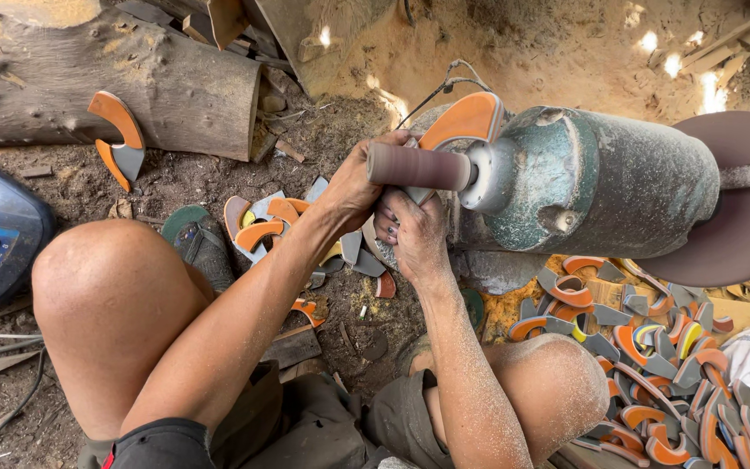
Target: The person sits on the ground and uses a bench grinder to smooth the edges of small, curved wooden pieces. They handle the pieces one at a time, pressing them against the rotating grinding wheel and rotating them to work different sides.
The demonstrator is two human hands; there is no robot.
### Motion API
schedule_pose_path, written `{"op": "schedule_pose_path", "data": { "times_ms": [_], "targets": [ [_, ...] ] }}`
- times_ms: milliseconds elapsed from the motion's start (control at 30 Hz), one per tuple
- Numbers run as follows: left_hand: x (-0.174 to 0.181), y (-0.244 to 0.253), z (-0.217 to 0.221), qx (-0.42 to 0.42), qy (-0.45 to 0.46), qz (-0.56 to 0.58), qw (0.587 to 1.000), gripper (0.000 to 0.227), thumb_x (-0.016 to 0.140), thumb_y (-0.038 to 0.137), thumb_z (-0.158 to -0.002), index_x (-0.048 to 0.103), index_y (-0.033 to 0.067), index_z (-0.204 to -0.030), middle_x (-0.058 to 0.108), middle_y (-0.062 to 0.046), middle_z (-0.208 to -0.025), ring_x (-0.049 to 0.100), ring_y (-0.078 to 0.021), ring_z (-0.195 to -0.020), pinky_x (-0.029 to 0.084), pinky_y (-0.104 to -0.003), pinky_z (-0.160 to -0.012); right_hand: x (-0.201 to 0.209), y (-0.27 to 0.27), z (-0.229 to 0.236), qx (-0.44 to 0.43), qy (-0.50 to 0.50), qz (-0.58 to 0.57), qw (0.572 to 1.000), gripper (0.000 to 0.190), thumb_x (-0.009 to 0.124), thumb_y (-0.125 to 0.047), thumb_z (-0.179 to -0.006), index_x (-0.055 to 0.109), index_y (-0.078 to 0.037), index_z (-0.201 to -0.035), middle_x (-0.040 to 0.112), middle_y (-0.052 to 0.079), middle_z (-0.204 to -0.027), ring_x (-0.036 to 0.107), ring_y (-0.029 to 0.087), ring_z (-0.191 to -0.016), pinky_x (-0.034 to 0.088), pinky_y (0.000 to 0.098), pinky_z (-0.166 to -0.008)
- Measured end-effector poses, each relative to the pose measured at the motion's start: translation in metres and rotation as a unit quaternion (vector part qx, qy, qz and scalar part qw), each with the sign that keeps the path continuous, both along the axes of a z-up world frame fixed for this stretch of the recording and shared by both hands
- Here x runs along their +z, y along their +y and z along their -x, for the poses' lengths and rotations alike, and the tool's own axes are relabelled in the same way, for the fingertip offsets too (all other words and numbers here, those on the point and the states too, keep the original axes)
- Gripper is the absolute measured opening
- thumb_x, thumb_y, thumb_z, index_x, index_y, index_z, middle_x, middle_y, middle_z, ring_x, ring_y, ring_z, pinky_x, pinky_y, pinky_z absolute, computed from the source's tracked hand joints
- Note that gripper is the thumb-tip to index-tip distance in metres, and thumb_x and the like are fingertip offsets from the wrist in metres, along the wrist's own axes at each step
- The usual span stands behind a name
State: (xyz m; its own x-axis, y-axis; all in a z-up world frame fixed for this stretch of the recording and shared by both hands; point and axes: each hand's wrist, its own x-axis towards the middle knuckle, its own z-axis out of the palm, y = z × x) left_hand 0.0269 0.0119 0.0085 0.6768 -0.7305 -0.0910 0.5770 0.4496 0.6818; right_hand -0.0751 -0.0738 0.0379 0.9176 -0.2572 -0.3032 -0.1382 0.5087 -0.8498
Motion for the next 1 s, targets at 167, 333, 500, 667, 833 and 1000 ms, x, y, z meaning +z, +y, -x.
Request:
{"op": "schedule_pose_path", "data": {
  "times_ms": [167,333,500,667,833,1000],
  "targets": [
    [-0.001,-0.003,0.004,0.023,0.032,-0.025,0.999,0.02,0.071,0.014,-0.093,0.07,0.0051,-0.111,0.074,-0.004,-0.092,0.069,-0.0091,-0.08,0.061,-0.025,-0.076,0.005,0.0,0.001,0.01,0.004,0.006,1.0,0.02,0.058,-0.007,-0.098,0.048,-0.01,-0.082,0.041,-0.004,-0.07,0.038,0.005,-0.051,0.03,0.0237,-0.044],
    [-0.006,-0.003,0.015,0.049,0.042,0.004,0.998,0.017,0.073,0.014,-0.098,0.07,0.0002,-0.108,0.072,-0.006,-0.094,0.066,-0.011,-0.078,0.06,-0.027,-0.072,0.012,0.001,0.009,0.018,0.018,0.022,0.999,0.021,0.06,-0.006,-0.097,0.05,-0.008,-0.078,0.043,-0.003,-0.068,0.039,0.005,-0.05,0.03,0.0243,-0.042],
    [-0.016,0.002,0.029,0.019,0.063,-0.03,0.997,0.011,0.065,0.008,-0.098,0.071,0.0011,-0.105,0.076,-0.01,-0.097,0.071,-0.0157,-0.081,0.062,-0.031,-0.073,0.011,0.001,0.02,0.014,0.055,0.038,0.998,0.021,0.06,-0.005,-0.095,0.051,-0.006,-0.076,0.045,-0.003,-0.066,0.038,0.004,-0.047,0.027,0.0244,-0.04],
    [-0.022,-0.003,0.035,0.011,0.132,-0.004,0.991,0.014,0.06,0.008,-0.101,0.07,0.0027,-0.109,0.075,-0.007,-0.103,0.069,-0.0169,-0.091,0.059,-0.034,-0.085,0.011,-0.007,0.02,0.045,0.072,0.337,0.938,0.023,0.061,-0.004,-0.083,0.055,0.002,-0.104,0.055,0.01,-0.086,0.056,0.022,-0.073,0.046,0.0387,-0.064],
    [-0.016,-0.007,0.034,0.003,0.171,0.021,0.985,0.021,0.064,0.006,-0.094,0.065,0.0057,-0.115,0.07,-0.006,-0.109,0.067,-0.0186,-0.1,0.056,-0.037,-0.092,0.011,-0.017,0.015,0.045,0.115,0.554,0.823,0.043,0.057,-0.012,-0.088,0.05,0.006,-0.127,0.06,0.032,-0.113,0.058,0.05,-0.108,0.045,0.0579,-0.093],
    [-0.007,-0.011,0.027,0.015,0.146,0.049,0.988,0.031,0.071,0.013,-0.096,0.061,0.0062,-0.124,0.064,-0.005,-0.112,0.06,-0.0178,-0.105,0.052,-0.036,-0.098,0.012,-0.022,0.006,0.069,0.195,0.582,0.786,0.035,0.06,-0.019,-0.097,0.055,0.008,-0.118,0.06,0.032,-0.114,0.061,0.048,-0.112,0.047,0.057,-0.097]
  ]
}}
